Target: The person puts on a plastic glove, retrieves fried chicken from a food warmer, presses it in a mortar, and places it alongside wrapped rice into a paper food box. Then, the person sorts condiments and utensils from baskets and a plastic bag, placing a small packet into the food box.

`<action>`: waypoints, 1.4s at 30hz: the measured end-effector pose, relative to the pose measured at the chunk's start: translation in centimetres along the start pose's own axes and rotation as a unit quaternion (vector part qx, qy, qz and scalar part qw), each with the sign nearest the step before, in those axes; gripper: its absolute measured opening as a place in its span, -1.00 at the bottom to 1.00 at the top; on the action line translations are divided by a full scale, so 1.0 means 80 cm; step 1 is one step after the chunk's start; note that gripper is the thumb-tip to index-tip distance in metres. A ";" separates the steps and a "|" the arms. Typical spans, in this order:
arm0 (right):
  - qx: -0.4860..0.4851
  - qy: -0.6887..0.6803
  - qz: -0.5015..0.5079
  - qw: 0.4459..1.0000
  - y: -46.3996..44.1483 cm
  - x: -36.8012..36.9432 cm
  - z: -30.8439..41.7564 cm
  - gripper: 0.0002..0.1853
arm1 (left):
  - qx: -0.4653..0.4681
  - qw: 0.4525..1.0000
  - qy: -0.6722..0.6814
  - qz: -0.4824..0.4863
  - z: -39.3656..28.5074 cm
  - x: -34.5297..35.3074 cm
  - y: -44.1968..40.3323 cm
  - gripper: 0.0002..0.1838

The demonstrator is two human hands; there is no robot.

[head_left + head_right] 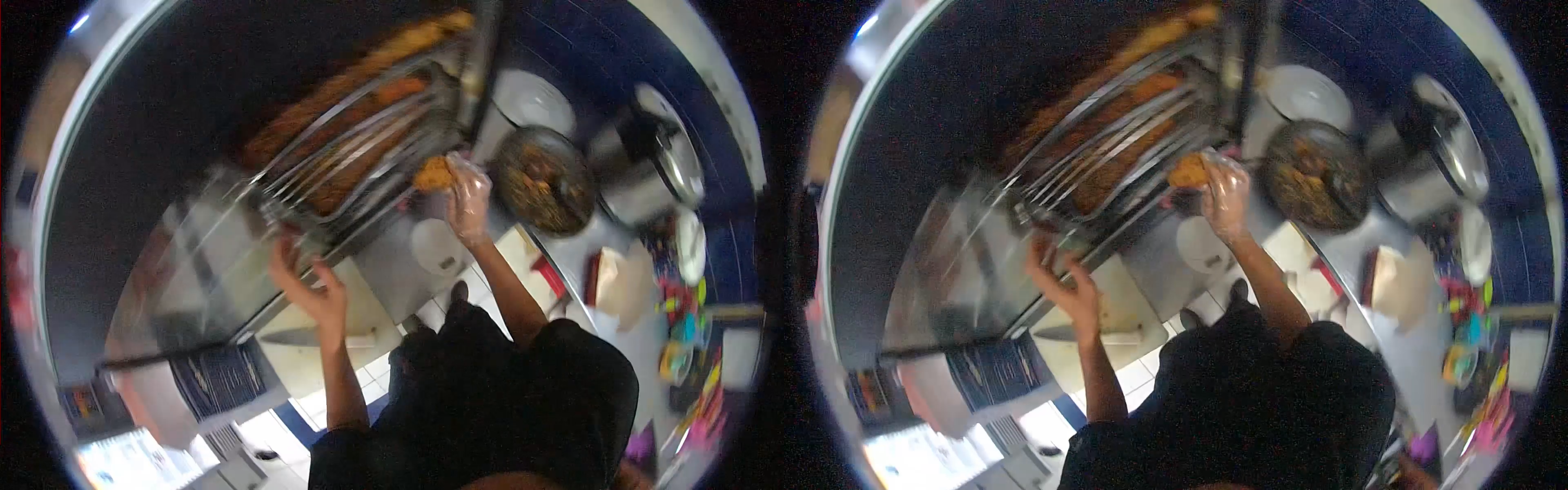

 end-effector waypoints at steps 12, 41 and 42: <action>0.207 0.248 0.022 0.946 0.120 -0.171 -0.244 -0.57 | -0.037 0.997 -0.018 -0.067 -0.009 0.048 -0.008 -0.48; 0.251 -0.086 0.017 0.964 -0.079 -0.319 -0.229 -0.50 | 0.057 0.936 0.216 0.270 -0.132 0.365 -0.056 -0.53; 0.253 -0.023 0.007 0.967 -0.073 -0.314 -0.230 -0.52 | 0.041 0.926 0.250 0.280 -0.131 0.362 -0.059 -0.52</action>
Point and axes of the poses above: each hand's wrist, its own y-axis away from the middle knuckle, its own x-axis out of the palm, z = x × y, the point moved 1 cm from there along -y, towards the middle knuckle, and after that the axes turned 1 degree about -x, right-handed, at the moved point
